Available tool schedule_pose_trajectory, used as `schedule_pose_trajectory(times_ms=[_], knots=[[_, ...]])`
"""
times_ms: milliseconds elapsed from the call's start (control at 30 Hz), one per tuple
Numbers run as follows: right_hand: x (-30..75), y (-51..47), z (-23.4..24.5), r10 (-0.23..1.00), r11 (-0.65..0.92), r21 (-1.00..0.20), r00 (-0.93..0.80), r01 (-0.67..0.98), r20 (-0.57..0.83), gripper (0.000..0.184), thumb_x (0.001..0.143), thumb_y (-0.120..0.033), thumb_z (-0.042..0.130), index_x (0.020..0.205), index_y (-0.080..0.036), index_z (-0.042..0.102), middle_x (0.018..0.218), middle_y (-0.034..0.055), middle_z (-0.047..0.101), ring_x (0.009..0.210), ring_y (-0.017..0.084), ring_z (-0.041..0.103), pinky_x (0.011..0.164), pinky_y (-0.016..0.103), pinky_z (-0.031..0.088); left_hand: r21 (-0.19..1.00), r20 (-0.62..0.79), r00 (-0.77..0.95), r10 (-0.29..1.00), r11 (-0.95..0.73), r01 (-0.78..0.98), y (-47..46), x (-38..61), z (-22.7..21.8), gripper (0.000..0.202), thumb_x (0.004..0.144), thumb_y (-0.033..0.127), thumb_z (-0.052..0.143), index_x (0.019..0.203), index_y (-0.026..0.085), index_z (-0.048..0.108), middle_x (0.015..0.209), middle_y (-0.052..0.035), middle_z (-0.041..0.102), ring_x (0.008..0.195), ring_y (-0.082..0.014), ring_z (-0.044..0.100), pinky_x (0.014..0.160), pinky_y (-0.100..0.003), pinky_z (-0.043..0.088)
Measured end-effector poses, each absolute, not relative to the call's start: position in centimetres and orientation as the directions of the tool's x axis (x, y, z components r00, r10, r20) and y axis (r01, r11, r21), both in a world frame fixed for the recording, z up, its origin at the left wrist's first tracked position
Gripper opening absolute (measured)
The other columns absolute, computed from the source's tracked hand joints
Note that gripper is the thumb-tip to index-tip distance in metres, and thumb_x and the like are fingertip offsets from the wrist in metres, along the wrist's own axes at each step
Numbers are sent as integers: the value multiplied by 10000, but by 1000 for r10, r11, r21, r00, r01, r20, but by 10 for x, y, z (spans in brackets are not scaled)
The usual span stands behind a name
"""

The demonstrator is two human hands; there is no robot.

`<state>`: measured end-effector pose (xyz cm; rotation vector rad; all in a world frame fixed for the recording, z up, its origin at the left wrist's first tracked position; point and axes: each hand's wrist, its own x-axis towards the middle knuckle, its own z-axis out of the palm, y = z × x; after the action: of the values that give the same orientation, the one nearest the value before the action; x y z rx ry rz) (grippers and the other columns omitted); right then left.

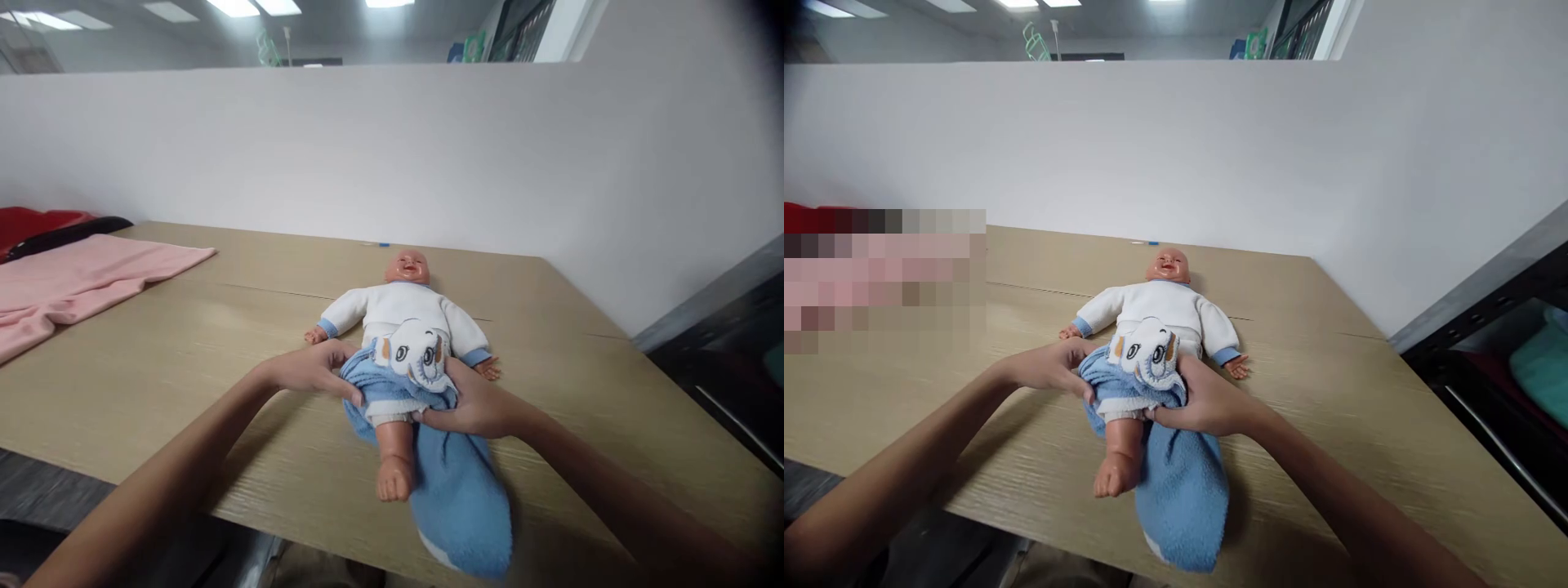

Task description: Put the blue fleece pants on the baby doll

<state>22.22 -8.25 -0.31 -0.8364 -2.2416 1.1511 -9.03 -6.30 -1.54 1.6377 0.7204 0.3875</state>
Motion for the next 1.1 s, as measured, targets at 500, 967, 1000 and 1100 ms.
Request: schedule_pose_trajectory(times_ms=[500,967,1000,1100], knots=[[267,-89,-28,810,-58,-994,-578,90,-99,677,872,-613,853,1373,-198,667,1246,109,782,1121,302,752,982,435,618,742,39,611,791,-433,512,-41,-68,26,548,918,633,768,1261,224,645,1200,-68,632,1116,-248,553,970,-361,477],[270,-101,-25,771,-107,-989,-620,99,-145,669,894,-655,810,1402,-238,686,1116,70,742,1089,276,689,997,397,569,968,-69,940,333,-204,143,-6,2,33,285,898,377,837,1097,209,721,1015,-10,726,927,-180,675,783,-256,541],[271,-103,-22,746,-105,-985,-644,140,-171,692,888,-675,797,1407,-231,686,1115,78,743,1096,295,694,991,417,581,978,-65,937,342,-163,128,-6,2,31,267,912,364,822,1102,211,713,1039,-18,724,963,-185,681,818,-259,552],[278,-109,-15,736,-16,-941,-633,337,-239,717,811,-772,791,1230,-190,779,1018,93,749,974,320,710,873,430,622,991,-82,917,389,-70,118,-10,2,26,249,920,333,825,1078,224,667,984,-1,700,923,-158,676,802,-238,548]])
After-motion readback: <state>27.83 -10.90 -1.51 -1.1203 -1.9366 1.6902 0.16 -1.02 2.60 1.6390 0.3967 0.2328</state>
